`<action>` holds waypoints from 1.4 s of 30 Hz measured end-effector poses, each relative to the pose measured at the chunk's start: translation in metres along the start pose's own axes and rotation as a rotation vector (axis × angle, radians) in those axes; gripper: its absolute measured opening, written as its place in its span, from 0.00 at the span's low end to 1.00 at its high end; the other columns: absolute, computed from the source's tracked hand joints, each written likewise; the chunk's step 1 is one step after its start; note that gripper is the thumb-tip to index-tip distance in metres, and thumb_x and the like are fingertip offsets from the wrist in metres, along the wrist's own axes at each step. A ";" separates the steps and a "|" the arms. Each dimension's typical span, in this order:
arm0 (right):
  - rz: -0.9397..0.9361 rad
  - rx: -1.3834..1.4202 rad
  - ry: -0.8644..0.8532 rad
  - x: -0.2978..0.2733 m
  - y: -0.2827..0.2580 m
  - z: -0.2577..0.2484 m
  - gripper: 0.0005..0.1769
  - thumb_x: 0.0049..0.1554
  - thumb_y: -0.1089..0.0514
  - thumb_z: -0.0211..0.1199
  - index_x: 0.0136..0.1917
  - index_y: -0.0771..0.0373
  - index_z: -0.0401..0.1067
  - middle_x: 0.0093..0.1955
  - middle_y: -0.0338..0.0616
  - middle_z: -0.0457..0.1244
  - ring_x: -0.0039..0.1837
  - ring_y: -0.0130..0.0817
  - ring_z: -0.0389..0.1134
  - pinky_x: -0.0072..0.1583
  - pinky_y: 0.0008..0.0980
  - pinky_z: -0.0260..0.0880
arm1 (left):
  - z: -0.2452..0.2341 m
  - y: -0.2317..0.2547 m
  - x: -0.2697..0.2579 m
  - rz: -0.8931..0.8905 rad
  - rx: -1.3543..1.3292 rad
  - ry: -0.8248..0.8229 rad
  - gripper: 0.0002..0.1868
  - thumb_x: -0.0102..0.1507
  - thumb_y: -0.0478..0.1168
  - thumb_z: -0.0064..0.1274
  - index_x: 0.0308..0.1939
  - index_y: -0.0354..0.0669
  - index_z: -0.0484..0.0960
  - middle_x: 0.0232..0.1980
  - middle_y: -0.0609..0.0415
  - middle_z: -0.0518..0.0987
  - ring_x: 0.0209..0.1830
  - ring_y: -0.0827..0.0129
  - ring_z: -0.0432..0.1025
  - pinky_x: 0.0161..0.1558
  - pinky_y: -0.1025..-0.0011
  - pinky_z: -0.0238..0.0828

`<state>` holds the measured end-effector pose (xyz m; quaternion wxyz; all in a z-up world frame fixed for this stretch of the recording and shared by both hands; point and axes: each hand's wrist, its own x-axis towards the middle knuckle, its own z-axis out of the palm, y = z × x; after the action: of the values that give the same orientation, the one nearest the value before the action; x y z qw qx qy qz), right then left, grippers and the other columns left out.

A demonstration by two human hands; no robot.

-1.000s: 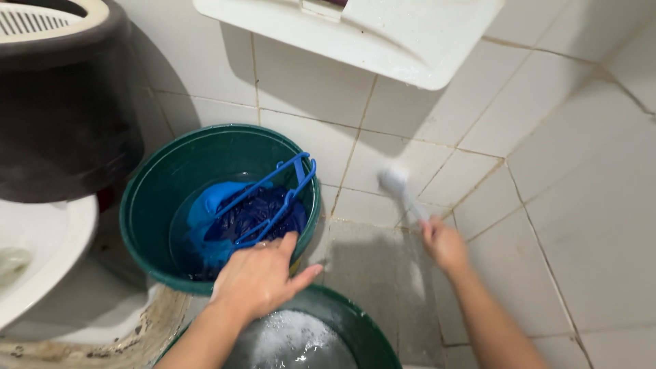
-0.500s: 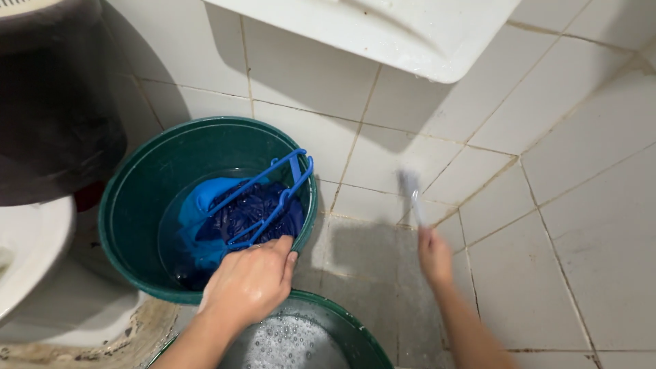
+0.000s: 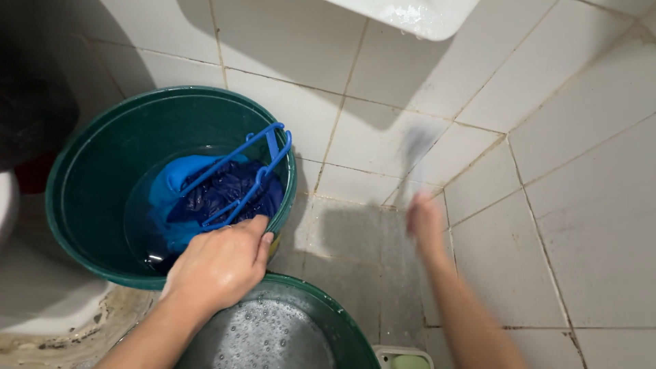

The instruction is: The person scrubs the bathroom walls and floor tiles using a brush and pours soapy water from a bucket onto the floor.

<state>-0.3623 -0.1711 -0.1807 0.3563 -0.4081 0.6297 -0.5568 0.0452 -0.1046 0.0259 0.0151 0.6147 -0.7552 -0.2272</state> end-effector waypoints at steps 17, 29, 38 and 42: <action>-0.314 -0.128 -0.042 0.032 -0.079 0.015 0.32 0.70 0.39 0.39 0.32 0.57 0.64 0.22 0.36 0.55 0.24 0.27 0.56 0.28 0.30 0.53 | 0.000 0.001 0.005 0.001 0.004 0.011 0.15 0.67 0.50 0.38 0.45 0.46 0.74 0.45 0.44 0.83 0.47 0.46 0.77 0.52 0.49 0.72; -0.339 -0.637 0.005 -0.009 0.047 0.036 0.29 0.69 0.43 0.47 0.35 0.63 0.72 0.27 0.45 0.62 0.32 0.35 0.65 0.38 0.42 0.63 | 0.003 -0.003 0.004 0.024 -0.003 0.017 0.15 0.67 0.50 0.38 0.45 0.45 0.74 0.45 0.45 0.83 0.45 0.46 0.78 0.51 0.49 0.73; -0.488 -0.433 0.101 0.030 -0.057 0.071 0.27 0.72 0.47 0.43 0.36 0.64 0.64 0.27 0.45 0.56 0.31 0.39 0.58 0.37 0.42 0.59 | 0.000 -0.003 0.004 0.036 -0.005 0.005 0.16 0.67 0.49 0.38 0.48 0.46 0.75 0.45 0.44 0.83 0.45 0.45 0.78 0.50 0.49 0.73; -0.325 -0.794 -0.048 -0.015 0.048 0.033 0.23 0.64 0.42 0.52 0.52 0.63 0.75 0.42 0.65 0.67 0.46 0.62 0.68 0.49 0.53 0.65 | 0.000 -0.004 0.004 0.056 -0.031 0.032 0.15 0.67 0.48 0.38 0.48 0.45 0.75 0.45 0.43 0.83 0.45 0.45 0.78 0.50 0.49 0.73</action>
<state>-0.3316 -0.1690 -0.2324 0.0939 -0.6204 0.7142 -0.3103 0.0480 -0.1093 0.0232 0.0430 0.5967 -0.7681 -0.2283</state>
